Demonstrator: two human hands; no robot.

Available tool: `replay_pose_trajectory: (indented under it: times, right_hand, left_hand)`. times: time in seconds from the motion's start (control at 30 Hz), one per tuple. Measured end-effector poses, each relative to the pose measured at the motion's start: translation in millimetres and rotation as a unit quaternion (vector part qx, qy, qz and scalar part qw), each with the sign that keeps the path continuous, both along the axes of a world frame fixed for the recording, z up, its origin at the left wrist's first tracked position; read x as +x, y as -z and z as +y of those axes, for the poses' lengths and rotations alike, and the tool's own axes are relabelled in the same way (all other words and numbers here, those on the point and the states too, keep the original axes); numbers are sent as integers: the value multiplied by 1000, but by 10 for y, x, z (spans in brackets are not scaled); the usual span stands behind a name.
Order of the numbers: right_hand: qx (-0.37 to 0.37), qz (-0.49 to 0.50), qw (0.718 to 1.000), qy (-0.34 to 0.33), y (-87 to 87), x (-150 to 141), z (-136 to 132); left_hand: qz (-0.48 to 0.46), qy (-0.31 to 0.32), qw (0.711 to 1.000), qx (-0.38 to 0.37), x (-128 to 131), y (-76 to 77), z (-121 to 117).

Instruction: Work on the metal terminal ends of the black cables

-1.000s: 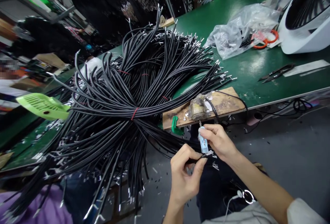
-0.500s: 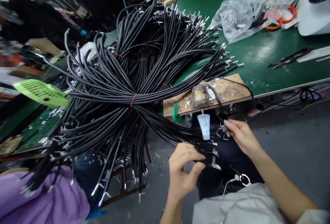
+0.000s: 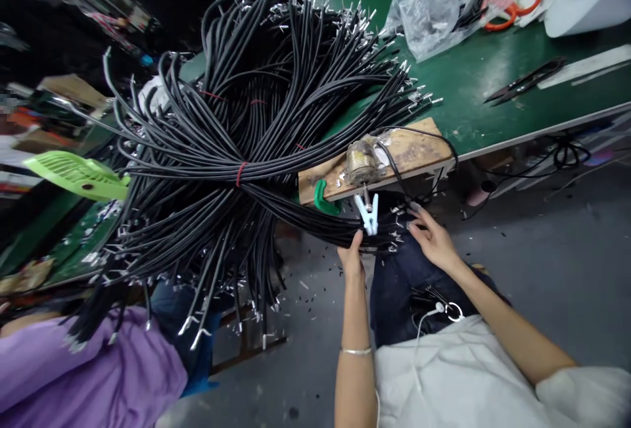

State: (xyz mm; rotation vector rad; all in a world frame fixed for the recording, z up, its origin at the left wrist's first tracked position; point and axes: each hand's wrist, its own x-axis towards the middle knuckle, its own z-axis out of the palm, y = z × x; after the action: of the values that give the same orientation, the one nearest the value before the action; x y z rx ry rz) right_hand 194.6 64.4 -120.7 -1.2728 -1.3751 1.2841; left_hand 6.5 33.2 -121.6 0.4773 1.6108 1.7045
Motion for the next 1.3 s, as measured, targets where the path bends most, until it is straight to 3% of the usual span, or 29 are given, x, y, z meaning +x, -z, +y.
replay_pose_trajectory:
  times: [0.1,0.2,0.3,0.37,0.47,0.57,0.7,0.77,0.93,1.07,1.13,1.3]
  right_hand:
    - [26,14,999,-30,-21,-35,-48]
    - [19,35,998,-39,-74,-25,-140]
    - [-2,59,998,-35,-133,34,-241]
    - [-21,74,997,-17,-167,104,-302]
    - [-60,93,994,5,-213,263,-415]
    - [-117,112,986,-44,-273,467,-597]
    - [-220,180,940,-191,-397,678,-894]
    - [-222,188,931,-219,-460,697,-993]
    - [-142,101,977,-123,-466,507,-997]
    - [-134,135,980,-52,-321,337,-927]
    - [-141,155,976,-53,-271,285,-909]
    - [-148,123,972,-134,-316,208,-866]
  left_hand:
    - [-72,31,997,-10,46,-155,-10]
    - [-145,85,986,-18,137,-406,-159]
    - [-286,152,946,14,256,-684,-292]
    - [-349,163,923,24,319,-828,-333]
    - [-383,149,911,22,364,-939,-350]
    - [-392,145,908,21,372,-958,-352]
    - [-383,151,911,21,381,-949,-340]
    - [-377,147,914,20,392,-951,-330]
    - [-343,124,931,-3,396,-972,-398]
    - [-278,153,948,4,364,-989,-584]
    - [-247,176,953,7,351,-978,-670]
    - [-115,275,954,17,276,-897,-825]
